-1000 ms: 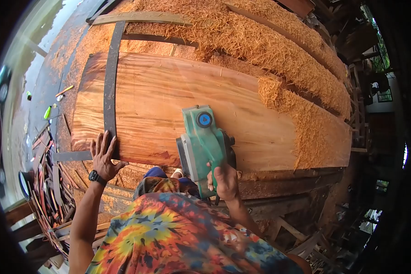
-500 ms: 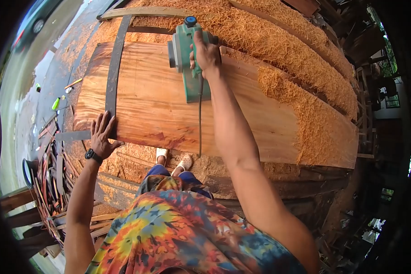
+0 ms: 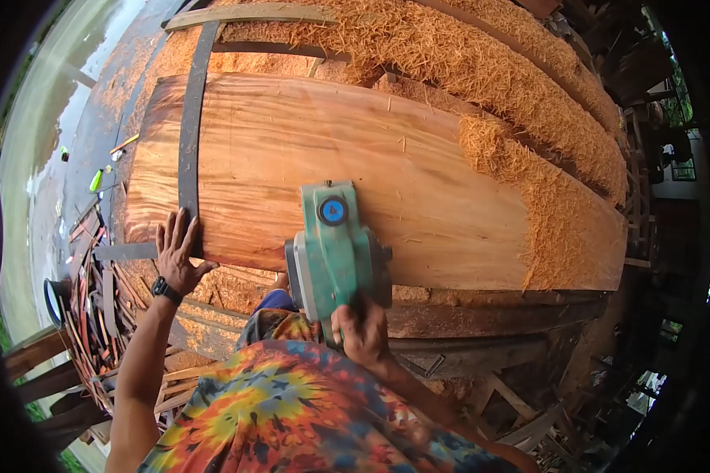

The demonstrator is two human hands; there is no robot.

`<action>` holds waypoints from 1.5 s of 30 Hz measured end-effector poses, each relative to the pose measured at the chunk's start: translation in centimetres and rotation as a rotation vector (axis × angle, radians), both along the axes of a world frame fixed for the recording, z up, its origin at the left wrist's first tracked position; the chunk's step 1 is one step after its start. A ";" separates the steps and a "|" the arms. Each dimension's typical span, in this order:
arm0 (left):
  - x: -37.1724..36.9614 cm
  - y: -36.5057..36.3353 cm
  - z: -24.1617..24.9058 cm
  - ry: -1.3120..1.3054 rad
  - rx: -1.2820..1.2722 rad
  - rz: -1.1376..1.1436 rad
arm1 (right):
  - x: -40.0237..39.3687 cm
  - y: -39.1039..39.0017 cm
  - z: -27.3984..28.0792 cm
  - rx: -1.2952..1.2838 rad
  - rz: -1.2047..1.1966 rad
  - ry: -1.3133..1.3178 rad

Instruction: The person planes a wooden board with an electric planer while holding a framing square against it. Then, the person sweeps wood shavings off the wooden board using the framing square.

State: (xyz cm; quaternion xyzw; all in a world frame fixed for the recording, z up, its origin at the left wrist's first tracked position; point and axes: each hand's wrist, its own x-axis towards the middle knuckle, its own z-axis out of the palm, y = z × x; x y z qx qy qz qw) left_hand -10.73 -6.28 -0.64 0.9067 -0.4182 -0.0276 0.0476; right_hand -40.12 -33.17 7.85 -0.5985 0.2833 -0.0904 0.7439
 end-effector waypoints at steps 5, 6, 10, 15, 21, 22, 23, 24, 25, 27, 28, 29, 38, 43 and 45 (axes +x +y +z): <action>0.0 0.2 -0.1 0.036 0.021 -0.002 | 3.8 -1.2 0.0 -0.021 -0.048 -0.042; 0.1 0.1 -0.1 0.041 0.021 0.003 | 5.5 -2.1 -0.3 -0.035 -0.067 -0.056; 0.2 0.1 0.1 0.033 0.040 0.002 | 13.3 -6.3 -0.5 -0.109 -0.109 -0.060; 0.0 0.0 0.5 0.087 -0.022 0.021 | 23.4 -11.9 -0.8 -0.156 -0.104 -0.064; -0.2 0.2 0.7 0.088 -0.080 0.013 | 28.6 -14.8 -1.0 -0.077 -0.121 -0.118; 0.2 0.5 0.7 0.102 -0.163 0.009 | 27.8 -14.3 -1.0 -0.061 -0.120 -0.124; 0.4 1.3 0.4 0.118 -0.244 0.009 | 26.9 -13.6 -1.2 -0.043 -0.115 -0.127; 0.4 2.1 0.0 0.138 -0.324 0.011 | 25.2 -12.0 -1.1 -0.007 -0.129 -0.118; 0.3 2.7 -0.3 0.159 -0.403 0.014 | 23.0 -10.3 -1.3 -0.022 -0.094 -0.096; 0.0 3.6 1.1 0.104 -0.397 0.047 | 18.2 -6.3 -1.2 -0.025 -0.067 -0.084; 0.1 4.3 1.0 0.109 -0.395 0.061 | 15.7 -4.1 -1.2 -0.019 -0.061 -0.064; 0.2 4.8 1.0 0.115 -0.390 0.072 | 13.3 -2.1 -0.9 -0.029 -0.037 -0.085; 3.9 3.9 2.0 0.110 -0.241 -0.072 | 13.7 0.4 -0.6 -0.036 -0.041 -0.104; 6.2 3.4 2.6 0.238 -0.171 -0.145 | 24.6 -5.3 -0.2 -0.125 -0.072 -0.028; 6.6 3.2 3.2 0.285 -0.146 -0.166 | 28.9 -7.9 -0.7 -0.154 -0.076 -0.048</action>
